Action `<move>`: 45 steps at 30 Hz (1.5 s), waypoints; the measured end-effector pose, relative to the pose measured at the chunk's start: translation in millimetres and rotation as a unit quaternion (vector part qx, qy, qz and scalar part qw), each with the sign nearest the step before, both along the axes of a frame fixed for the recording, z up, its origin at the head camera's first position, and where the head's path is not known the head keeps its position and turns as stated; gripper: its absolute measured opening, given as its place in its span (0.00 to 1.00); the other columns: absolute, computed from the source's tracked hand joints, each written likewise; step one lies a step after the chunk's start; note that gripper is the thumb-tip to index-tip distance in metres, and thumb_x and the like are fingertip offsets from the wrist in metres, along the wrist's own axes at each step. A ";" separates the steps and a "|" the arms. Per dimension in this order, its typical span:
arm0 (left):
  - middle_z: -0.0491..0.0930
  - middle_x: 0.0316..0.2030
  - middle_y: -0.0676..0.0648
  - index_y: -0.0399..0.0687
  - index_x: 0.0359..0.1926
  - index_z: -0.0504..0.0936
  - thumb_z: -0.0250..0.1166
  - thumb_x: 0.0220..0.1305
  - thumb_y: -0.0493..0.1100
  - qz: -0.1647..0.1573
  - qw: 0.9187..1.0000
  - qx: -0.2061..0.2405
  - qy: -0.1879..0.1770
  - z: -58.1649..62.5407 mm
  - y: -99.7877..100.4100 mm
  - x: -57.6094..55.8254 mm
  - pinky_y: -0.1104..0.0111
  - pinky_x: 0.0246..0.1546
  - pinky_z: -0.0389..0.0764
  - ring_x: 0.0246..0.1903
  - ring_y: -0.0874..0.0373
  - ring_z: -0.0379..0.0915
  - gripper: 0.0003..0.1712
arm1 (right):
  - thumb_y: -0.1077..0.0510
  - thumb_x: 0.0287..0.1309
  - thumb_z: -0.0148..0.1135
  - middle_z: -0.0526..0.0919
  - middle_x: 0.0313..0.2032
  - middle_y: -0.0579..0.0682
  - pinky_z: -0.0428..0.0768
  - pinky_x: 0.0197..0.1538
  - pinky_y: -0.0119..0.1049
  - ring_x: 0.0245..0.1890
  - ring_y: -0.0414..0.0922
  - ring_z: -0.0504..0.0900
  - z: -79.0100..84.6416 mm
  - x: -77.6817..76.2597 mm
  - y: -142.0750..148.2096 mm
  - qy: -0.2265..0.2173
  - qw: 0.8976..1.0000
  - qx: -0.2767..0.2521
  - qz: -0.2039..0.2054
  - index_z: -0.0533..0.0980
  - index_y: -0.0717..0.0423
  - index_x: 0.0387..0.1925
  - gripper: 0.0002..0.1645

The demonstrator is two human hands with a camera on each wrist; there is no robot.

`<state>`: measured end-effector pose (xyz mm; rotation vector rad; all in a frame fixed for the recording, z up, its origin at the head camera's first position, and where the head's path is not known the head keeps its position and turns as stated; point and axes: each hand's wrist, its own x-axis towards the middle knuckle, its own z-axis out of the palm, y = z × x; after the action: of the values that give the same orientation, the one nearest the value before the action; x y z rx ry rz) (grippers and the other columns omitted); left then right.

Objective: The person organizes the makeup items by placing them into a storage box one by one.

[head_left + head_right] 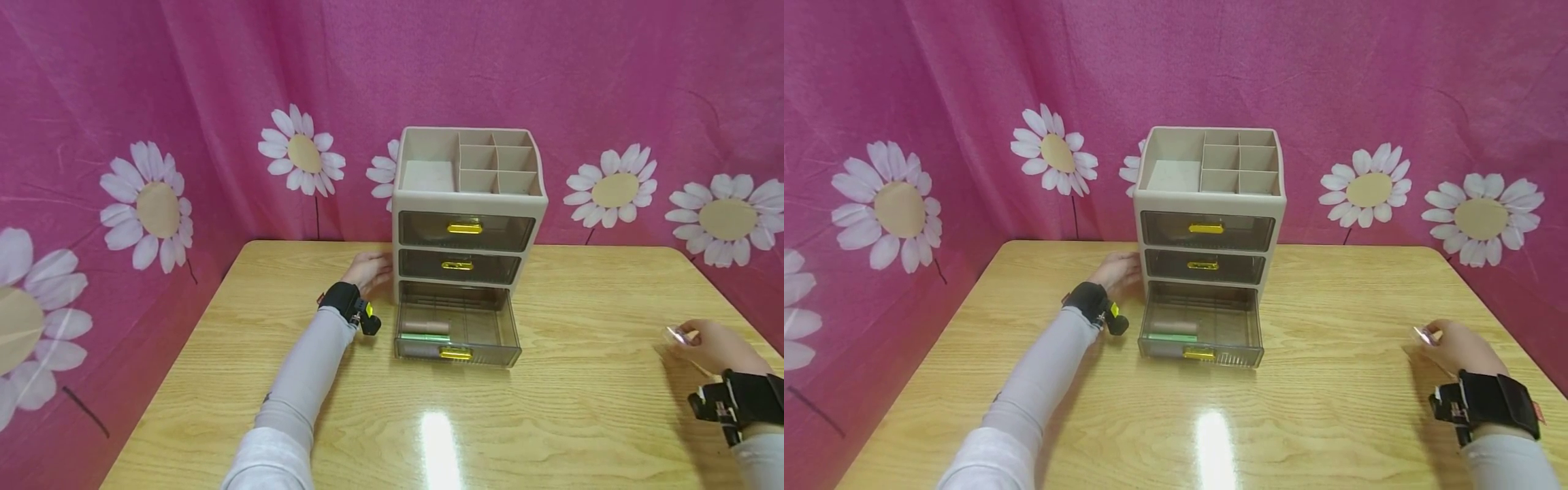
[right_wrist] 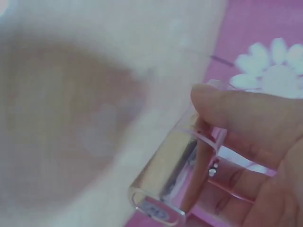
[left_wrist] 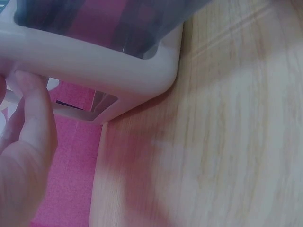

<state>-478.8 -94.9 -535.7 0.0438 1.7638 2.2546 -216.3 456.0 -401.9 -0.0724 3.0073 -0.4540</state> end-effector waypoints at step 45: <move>0.73 0.52 0.36 0.31 0.60 0.65 0.53 0.64 0.32 0.013 1.000 -0.013 -0.021 37.0 5.2 31.5 0.61 0.51 0.75 0.50 0.49 0.72 0.23 | 0.63 0.46 0.69 0.81 0.28 0.47 0.78 0.31 0.35 0.26 0.39 0.76 95.6 -52.3 -326.6 0.113 0.928 0.023 0.355 0.80 0.59 0.37 0.13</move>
<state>-447.3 -89.7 -498.7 -0.0327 1.7813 2.2341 -268.7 129.3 -306.3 -1.2294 2.9024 -0.3021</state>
